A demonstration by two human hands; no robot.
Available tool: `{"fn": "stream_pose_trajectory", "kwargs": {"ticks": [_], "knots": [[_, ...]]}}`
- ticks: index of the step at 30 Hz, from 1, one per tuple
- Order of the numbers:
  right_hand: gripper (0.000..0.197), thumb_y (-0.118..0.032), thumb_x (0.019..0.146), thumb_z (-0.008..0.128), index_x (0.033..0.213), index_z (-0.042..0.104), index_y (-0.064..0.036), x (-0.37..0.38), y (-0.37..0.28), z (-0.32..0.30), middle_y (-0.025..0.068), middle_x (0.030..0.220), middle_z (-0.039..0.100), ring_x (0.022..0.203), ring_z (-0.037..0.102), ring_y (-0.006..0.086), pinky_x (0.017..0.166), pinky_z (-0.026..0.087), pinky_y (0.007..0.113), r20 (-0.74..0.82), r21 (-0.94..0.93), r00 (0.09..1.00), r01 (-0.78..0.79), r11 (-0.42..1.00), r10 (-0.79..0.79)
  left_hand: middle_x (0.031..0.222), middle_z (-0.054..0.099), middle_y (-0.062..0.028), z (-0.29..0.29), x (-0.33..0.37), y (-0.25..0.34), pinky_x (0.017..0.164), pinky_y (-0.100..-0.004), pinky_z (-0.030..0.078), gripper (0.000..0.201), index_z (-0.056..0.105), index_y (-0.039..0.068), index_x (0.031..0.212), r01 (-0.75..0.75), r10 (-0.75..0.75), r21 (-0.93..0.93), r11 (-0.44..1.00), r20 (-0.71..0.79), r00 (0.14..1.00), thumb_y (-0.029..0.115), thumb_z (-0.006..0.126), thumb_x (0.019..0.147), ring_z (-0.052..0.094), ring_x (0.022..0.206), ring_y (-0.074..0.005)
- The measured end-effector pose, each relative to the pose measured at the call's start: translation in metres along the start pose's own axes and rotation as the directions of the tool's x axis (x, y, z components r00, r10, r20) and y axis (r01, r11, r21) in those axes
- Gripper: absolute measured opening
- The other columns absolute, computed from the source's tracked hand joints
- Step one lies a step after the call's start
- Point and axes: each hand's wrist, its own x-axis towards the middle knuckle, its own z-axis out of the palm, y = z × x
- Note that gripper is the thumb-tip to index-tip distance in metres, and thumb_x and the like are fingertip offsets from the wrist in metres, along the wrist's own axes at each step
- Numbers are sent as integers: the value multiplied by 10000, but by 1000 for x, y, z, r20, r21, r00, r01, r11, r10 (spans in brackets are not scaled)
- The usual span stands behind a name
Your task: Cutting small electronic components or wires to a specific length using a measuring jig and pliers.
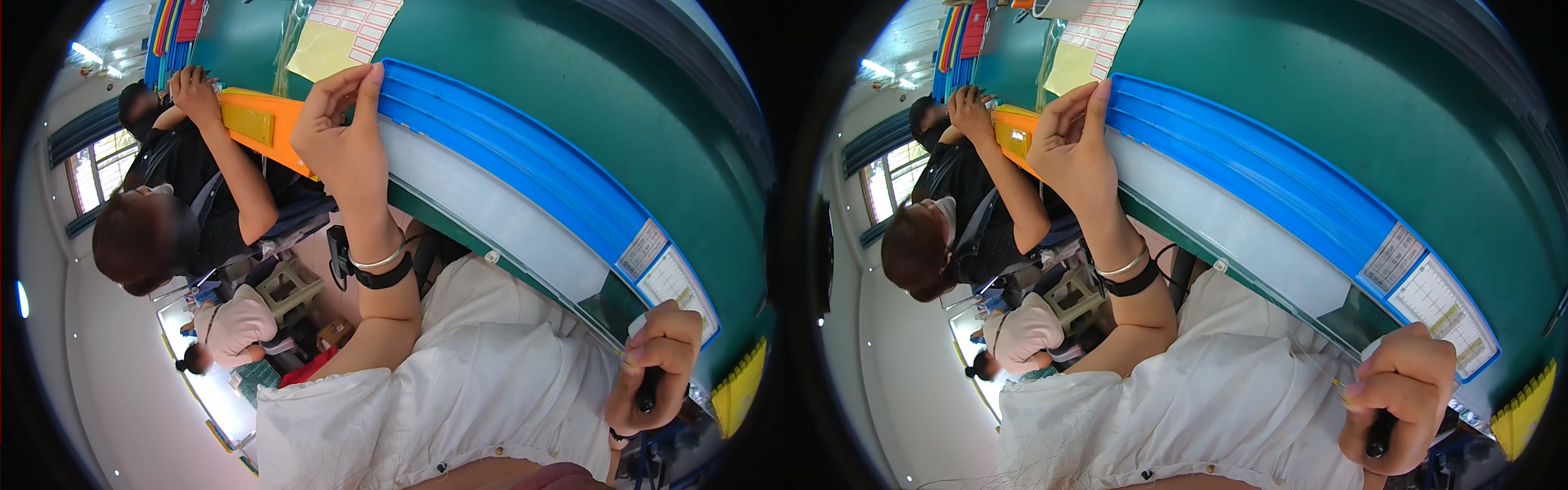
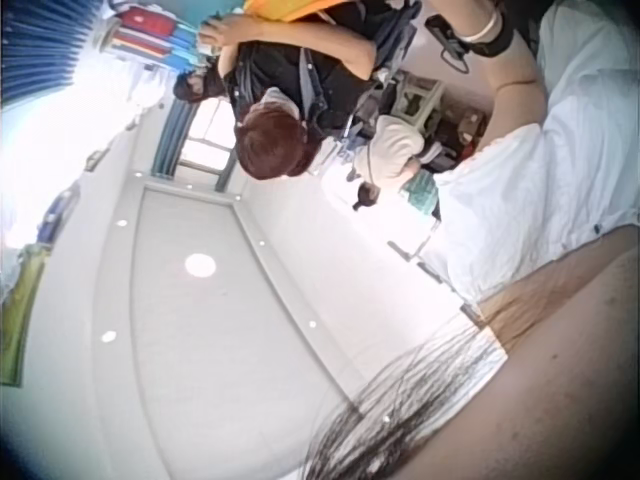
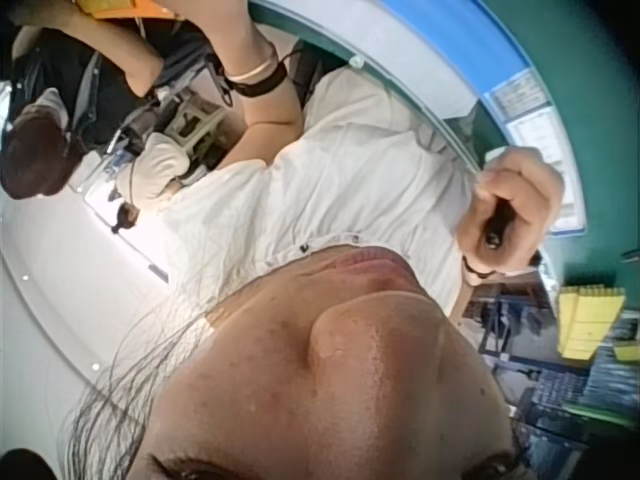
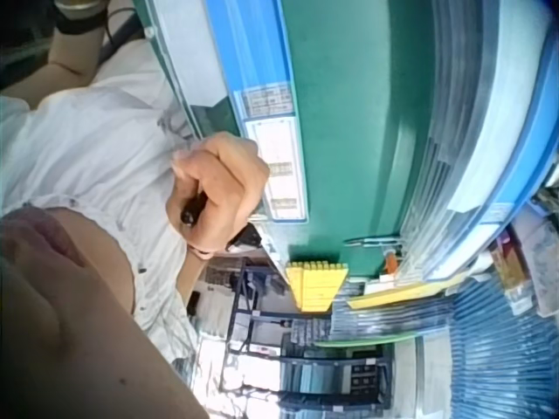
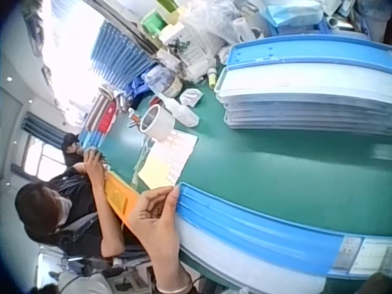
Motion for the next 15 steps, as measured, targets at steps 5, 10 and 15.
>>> {"fn": "stream_pose_trajectory", "kwargs": {"ticks": [5,10,15], "knots": [[231,69,762,668,913,600,-92,-4,3,-1,91,915,493,725,494,192,631,407,330,-12,25,1000,-12,1000,12,871,740,-85,4,-1,4,778,-224,521,142,721,-40,976,11,-11,-17,1000,-9,1000,40,779,874,677,815,-112],[236,71,759,659,909,604,-103,-2,2,1,89,925,497,726,493,191,635,398,325,-5,54,1000,-7,998,7,904,757,-117,-1,2,-4,751,-183,519,197,706,-64,1046,-45,45,47,998,6,999,5,779,876,692,818,-90],[231,67,767,659,907,602,-107,-3,2,0,86,925,493,726,491,189,640,399,327,-9,61,1000,-28,998,29,895,755,-118,0,2,-1,705,-174,497,275,656,-48,1120,-53,53,48,997,14,999,3,776,878,678,778,-85]]}}
